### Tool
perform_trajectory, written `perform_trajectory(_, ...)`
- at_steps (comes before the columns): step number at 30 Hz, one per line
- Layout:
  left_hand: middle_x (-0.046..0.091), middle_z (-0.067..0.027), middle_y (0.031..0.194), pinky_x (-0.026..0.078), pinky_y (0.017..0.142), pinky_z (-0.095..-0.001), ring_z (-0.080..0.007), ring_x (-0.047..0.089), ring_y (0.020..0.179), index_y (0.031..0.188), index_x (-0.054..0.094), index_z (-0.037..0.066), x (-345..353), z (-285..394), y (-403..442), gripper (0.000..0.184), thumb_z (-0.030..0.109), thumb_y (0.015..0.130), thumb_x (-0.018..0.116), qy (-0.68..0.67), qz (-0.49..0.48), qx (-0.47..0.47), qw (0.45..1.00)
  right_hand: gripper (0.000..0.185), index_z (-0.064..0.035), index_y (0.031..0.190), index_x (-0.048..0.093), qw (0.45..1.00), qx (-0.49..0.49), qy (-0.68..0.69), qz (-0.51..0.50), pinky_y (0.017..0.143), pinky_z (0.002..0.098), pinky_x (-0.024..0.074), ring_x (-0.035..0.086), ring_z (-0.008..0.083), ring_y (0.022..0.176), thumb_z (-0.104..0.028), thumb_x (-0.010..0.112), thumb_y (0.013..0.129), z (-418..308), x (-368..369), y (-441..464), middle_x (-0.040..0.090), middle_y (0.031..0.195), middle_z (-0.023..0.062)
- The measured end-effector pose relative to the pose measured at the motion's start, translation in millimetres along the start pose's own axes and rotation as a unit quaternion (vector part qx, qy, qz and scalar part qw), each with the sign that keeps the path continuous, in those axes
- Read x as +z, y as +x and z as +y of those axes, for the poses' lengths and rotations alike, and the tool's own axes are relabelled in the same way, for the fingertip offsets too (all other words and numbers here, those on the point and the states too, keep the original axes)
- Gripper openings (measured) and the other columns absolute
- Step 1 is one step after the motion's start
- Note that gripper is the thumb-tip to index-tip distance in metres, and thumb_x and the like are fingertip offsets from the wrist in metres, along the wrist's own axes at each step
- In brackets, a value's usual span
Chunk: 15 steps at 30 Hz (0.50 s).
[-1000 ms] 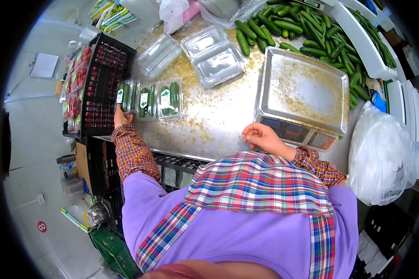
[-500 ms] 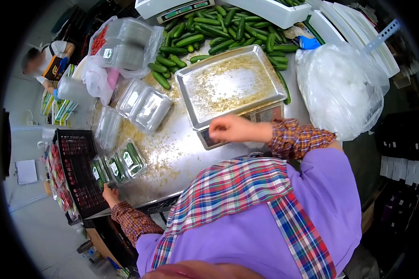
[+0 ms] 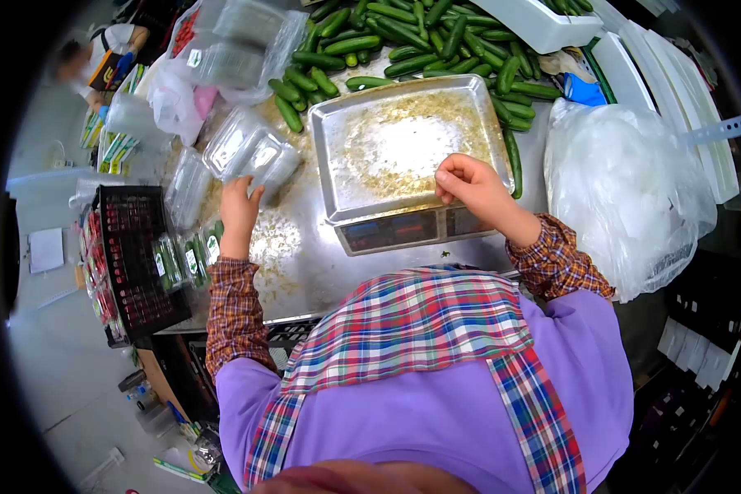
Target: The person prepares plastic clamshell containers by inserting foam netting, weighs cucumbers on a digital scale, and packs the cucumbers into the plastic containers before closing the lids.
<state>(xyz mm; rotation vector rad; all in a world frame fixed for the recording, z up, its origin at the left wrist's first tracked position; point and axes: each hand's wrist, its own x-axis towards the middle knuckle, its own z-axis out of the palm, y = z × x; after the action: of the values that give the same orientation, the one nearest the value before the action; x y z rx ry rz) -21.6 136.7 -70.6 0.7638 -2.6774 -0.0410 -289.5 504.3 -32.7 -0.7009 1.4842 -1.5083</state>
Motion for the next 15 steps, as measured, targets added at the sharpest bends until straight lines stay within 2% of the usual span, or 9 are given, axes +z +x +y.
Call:
perform_trajectory(2, 0.062, -0.0165, 0.083, 0.047, 0.068, -0.0443, -0.036, 0.059, 0.076, 0.081, 0.064, 0.004, 27.7, -3.9, 8.4, 0.019, 0.022, 0.076, 0.067, 0.012, -0.112, -0.048, 0.992, 0.012, -0.0027, 0.088, 0.058, 0.993, -0.03, -0.11, 0.01, 0.065, 0.0238, 0.0466, 0.056, 0.0096, 0.07, -0.014, 0.056, 0.09, -14.8, -11.7, -13.4, 0.06, 0.079, 0.0029)
perform_trajectory(3, 0.061, -0.0157, 0.08, 0.046, 0.065, -0.0449, -0.0356, 0.059, 0.075, 0.076, 0.063, 0.006, 34.7, -6.1, 8.7, 0.018, 0.024, 0.077, 0.065, 0.02, -0.106, -0.043, 0.993, 0.011, -0.0024, 0.089, 0.058, 0.984, -0.041, -0.168, 0.03, 0.065, 0.0243, 0.0467, 0.057, 0.0102, 0.071, -0.014, 0.057, 0.089, -28.9, -19.8, -25.8, 0.061, 0.079, 0.0034)
perform_trajectory(4, 0.062, -0.0152, 0.08, 0.046, 0.064, -0.0448, -0.0352, 0.059, 0.074, 0.077, 0.064, 0.007, 40.0, -15.9, 7.2, 0.017, 0.023, 0.077, 0.065, 0.023, -0.094, -0.015, 0.995, 0.012, -0.0021, 0.091, 0.06, 0.968, -0.091, -0.234, 0.02, 0.067, 0.0261, 0.0471, 0.059, 0.0129, 0.074, -0.012, 0.061, 0.085, -55.0, -17.8, -42.8, 0.061, 0.08, 0.0056)
perform_trajectory(7, 0.062, -0.0151, 0.078, 0.046, 0.063, -0.0437, -0.035, 0.059, 0.073, 0.078, 0.065, 0.007, 30.4, -8.5, 13.4, 0.011, 0.017, 0.079, 0.062, 0.013, -0.105, 0.006, 0.994, 0.014, -0.0018, 0.096, 0.061, 0.948, -0.147, -0.283, -0.013, 0.069, 0.0284, 0.049, 0.062, 0.0163, 0.078, -0.01, 0.06, 0.085, -101.4, -43.6, -94.1, 0.063, 0.084, 0.0084)
perform_trajectory(9, 0.062, -0.0152, 0.077, 0.046, 0.063, -0.0436, -0.0353, 0.059, 0.072, 0.081, 0.066, 0.007, 34.1, -13.2, 16.6, 0.011, 0.017, 0.078, 0.063, 0.04, -0.122, 0.025, 0.991, 0.016, -0.002, 0.098, 0.062, 0.954, -0.113, -0.279, 0.0, 0.07, 0.0286, 0.0494, 0.062, 0.0169, 0.081, -0.009, 0.06, 0.085, -126.9, -63.4, -132.3, 0.064, 0.087, 0.0086)
perform_trajectory(11, 0.063, -0.015, 0.078, 0.046, 0.063, -0.0436, -0.0348, 0.059, 0.073, 0.082, 0.067, 0.007, 32.1, -14.5, 20.1, 0.011, 0.017, 0.078, 0.064, 0.061, -0.143, 0.026, 0.987, 0.013, -0.0015, 0.094, 0.063, 0.915, -0.154, -0.36, 0.093, 0.067, 0.0266, 0.0488, 0.062, 0.0152, 0.075, -0.009, 0.059, 0.085, -133.4, -84.6, -163.0, 0.064, 0.082, 0.0071)
perform_trajectory(13, 0.062, -0.0158, 0.078, 0.046, 0.064, -0.0443, -0.0354, 0.058, 0.072, 0.08, 0.065, 0.005, 28.3, -7.8, 26.3, 0.011, 0.016, 0.078, 0.063, 0.059, -0.168, -0.014, 0.984, 0.012, -0.0004, 0.092, 0.063, 0.92, -0.026, -0.327, 0.214, 0.064, 0.0262, 0.0483, 0.06, 0.014, 0.068, -0.009, 0.059, 0.085, -135.0, -106.0, -186.4, 0.063, 0.077, 0.0059)
perform_trajectory(14, 0.061, -0.0161, 0.077, 0.045, 0.064, -0.0446, -0.0357, 0.058, 0.072, 0.08, 0.064, 0.005, 27.4, -4.8, 27.2, 0.011, 0.015, 0.078, 0.063, 0.061, -0.179, -0.036, 0.981, 0.012, 0.0, 0.091, 0.062, 0.9, -0.019, -0.346, 0.265, 0.063, 0.0258, 0.0478, 0.059, 0.0134, 0.066, -0.01, 0.058, 0.085, -128.9, -122.6, -194.9, 0.062, 0.075, 0.0056)
perform_trajectory(15, 0.06, -0.0163, 0.078, 0.045, 0.064, -0.0448, -0.036, 0.057, 0.073, 0.078, 0.062, 0.004, 30.5, -5.8, 27.1, 0.01, 0.014, 0.078, 0.062, 0.076, -0.169, -0.004, 0.983, 0.013, 0.0004, 0.09, 0.062, 0.877, -0.011, -0.364, 0.313, 0.061, 0.0254, 0.0473, 0.057, 0.0128, 0.064, -0.01, 0.058, 0.085, -118.8, -140.4, -200.6, 0.062, 0.073, 0.0053)
